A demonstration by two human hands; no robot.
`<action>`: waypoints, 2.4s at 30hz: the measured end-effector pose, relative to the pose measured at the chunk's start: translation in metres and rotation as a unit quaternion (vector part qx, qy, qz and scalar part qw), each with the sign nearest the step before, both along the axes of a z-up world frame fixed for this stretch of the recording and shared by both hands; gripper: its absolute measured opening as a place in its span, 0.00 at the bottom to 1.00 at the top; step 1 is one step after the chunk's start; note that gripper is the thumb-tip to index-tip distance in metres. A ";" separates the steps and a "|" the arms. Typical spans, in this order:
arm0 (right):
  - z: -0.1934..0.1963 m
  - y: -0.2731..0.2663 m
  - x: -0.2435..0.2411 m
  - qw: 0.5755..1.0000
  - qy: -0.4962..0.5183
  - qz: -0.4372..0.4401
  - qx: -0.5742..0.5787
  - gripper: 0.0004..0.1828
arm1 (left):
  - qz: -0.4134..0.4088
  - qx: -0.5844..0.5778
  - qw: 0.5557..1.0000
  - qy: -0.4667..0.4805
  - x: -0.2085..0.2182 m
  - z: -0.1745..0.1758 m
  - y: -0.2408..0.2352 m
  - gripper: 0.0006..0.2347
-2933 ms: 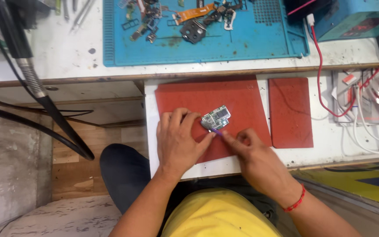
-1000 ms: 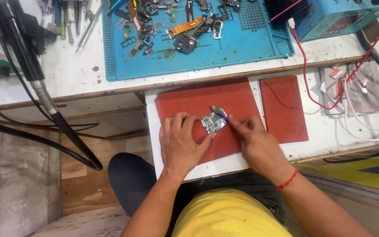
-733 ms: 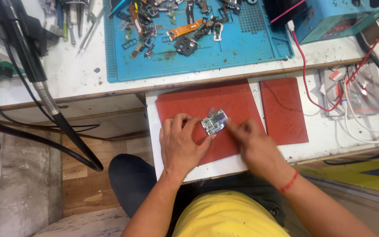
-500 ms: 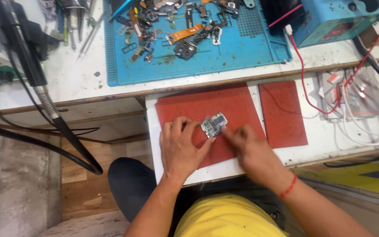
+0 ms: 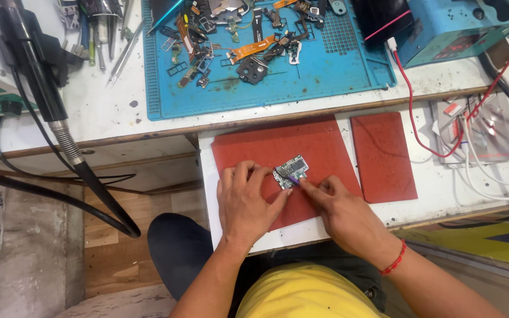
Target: The person uses a hot air gun to apply heat to a small circuit board placed on a red mat. They hold the board steady with one hand while directing the hot air nozzle with the other, focusing on specific components. The person occasionally adjusts the board's position to target different areas.
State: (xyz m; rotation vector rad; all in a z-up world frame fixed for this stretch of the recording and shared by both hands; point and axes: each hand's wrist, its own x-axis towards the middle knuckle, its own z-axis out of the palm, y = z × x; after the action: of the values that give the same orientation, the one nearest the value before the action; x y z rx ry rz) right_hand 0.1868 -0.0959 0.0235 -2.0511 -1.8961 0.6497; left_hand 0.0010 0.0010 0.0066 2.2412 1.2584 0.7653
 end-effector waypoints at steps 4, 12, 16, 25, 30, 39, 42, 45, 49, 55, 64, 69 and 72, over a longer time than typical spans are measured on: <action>0.013 -0.007 -0.003 0.996 -0.057 -0.059 -0.039 0.34 | 0.001 -0.032 0.999 -0.006 0.002 0.002 0.001 0.20; 0.003 0.010 -0.018 0.998 -0.045 -0.012 -0.042 0.34 | 0.019 -0.024 0.999 -0.009 0.003 0.004 0.002 0.23; 0.007 -0.006 -0.003 1.000 -0.016 -0.014 -0.006 0.36 | 0.019 -0.034 0.999 -0.004 0.003 0.004 0.002 0.26; 0.007 -0.001 0.000 0.999 -0.041 -0.027 0.014 0.34 | 0.006 -0.020 1.000 0.013 0.006 0.004 -0.001 0.22; 0.007 0.003 -0.001 0.997 -0.047 -0.055 0.003 0.37 | 0.011 -0.047 0.999 0.022 0.003 0.004 -0.001 0.23; 0.004 -0.013 0.002 0.997 -0.001 -0.016 0.069 0.38 | -0.027 -0.033 0.997 0.057 0.009 0.005 0.001 0.20; 0.003 -0.012 -0.005 0.997 -0.005 -0.041 -0.071 0.37 | -0.018 -0.049 0.997 0.049 0.007 0.006 0.004 0.19; 0.003 -0.008 -0.004 0.996 -0.030 -0.062 0.055 0.36 | -0.015 -0.041 0.999 0.033 0.006 0.004 0.002 0.19; 0.006 -0.008 -0.011 0.999 -0.019 -0.041 -0.021 0.33 | -0.007 -0.052 0.998 0.033 0.004 0.004 0.003 0.20; 0.011 -0.002 -0.012 0.997 -0.041 -0.061 -0.029 0.32 | -0.010 -0.039 0.999 0.018 0.001 -0.001 0.001 0.21; 0.008 0.002 -0.004 0.997 -0.039 -0.070 0.003 0.32 | -0.011 -0.022 1.000 0.003 0.002 -0.001 0.001 0.19; 0.001 0.000 -0.003 0.996 -0.038 -0.081 -0.002 0.32 | -0.009 -0.030 0.999 0.013 -0.001 -0.002 0.001 0.19; 0.004 -0.001 -0.003 1.000 -0.013 -0.027 0.004 0.35 | -0.013 0.000 1.000 -0.003 -0.001 -0.001 0.001 0.19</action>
State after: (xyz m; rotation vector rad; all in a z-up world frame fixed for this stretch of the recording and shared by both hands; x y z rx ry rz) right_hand 0.1835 -0.0964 0.0271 -2.1082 -1.8481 0.6039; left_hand 0.0005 0.0016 0.0057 2.2496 1.2236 0.7608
